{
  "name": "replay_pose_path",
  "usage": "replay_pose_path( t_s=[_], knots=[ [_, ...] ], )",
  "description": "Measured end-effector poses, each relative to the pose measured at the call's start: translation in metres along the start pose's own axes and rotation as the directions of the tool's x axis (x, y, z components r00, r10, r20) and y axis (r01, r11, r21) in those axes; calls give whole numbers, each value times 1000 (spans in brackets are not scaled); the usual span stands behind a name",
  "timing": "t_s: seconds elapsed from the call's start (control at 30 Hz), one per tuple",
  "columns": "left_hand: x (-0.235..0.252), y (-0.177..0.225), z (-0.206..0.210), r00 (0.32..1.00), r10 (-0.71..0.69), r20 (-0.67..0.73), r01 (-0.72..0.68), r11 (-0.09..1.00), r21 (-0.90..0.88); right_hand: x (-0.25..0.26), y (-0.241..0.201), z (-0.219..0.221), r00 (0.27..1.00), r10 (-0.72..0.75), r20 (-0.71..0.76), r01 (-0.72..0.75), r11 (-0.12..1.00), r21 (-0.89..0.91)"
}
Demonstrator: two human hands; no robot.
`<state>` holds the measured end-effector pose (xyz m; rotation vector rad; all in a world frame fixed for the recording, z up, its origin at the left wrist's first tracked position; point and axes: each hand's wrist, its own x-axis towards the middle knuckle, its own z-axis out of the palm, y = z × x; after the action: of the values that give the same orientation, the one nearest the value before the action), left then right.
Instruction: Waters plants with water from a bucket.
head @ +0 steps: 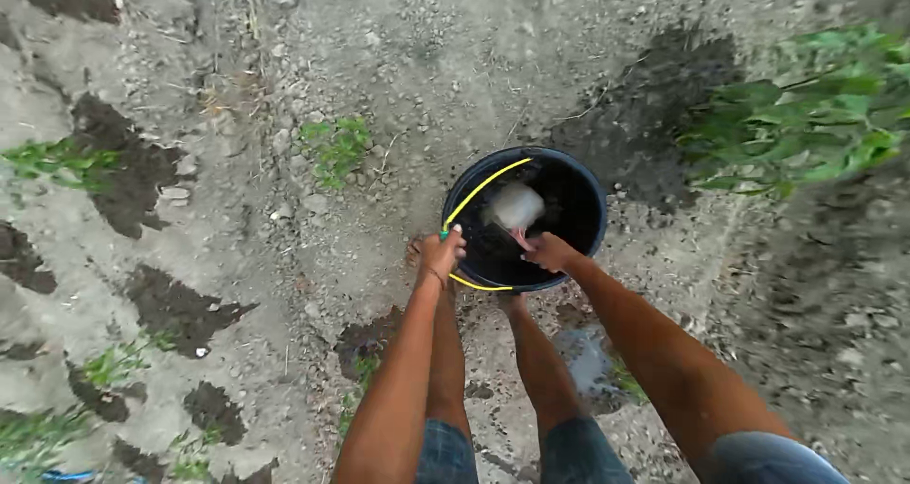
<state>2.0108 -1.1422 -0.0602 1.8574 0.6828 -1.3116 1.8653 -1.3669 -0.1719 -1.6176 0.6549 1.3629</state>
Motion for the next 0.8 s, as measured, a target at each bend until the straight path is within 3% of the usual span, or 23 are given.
replay_pose_path(
  t_s=[0.1, 0.2, 0.3, 0.4, 0.57, 0.7, 0.8],
  knots=[
    [-57, 11, 19, 961, 48, 271, 22, 967, -252, -15, 9, -6, 983, -60, 172, -26, 887, 461],
    [-108, 25, 42, 945, 131, 298, -49, 962, -268, -46, 11, -7, 943, -188, 273, -21, 789, 614],
    [-135, 21, 22, 975, 112, 194, -25, 914, -405, -86, 7, 1, 882, -318, 348, 7, 747, 665],
    [-159, -9, -15, 996, 58, 68, -4, 789, -614, -131, -13, 14, 804, -424, 416, 13, 713, 701],
    [-170, -45, -76, 990, -87, -113, -34, 630, -776, -182, -66, 35, 749, -559, 355, 124, 645, 754],
    [-160, -61, -106, 955, -202, -219, -69, 565, -822, -189, -120, 48, 810, -546, 215, 200, 602, 773],
    [-148, -85, -140, 917, -265, -298, -112, 547, -830, -170, -169, 56, 903, -423, 76, 226, 616, 755]
  ],
)
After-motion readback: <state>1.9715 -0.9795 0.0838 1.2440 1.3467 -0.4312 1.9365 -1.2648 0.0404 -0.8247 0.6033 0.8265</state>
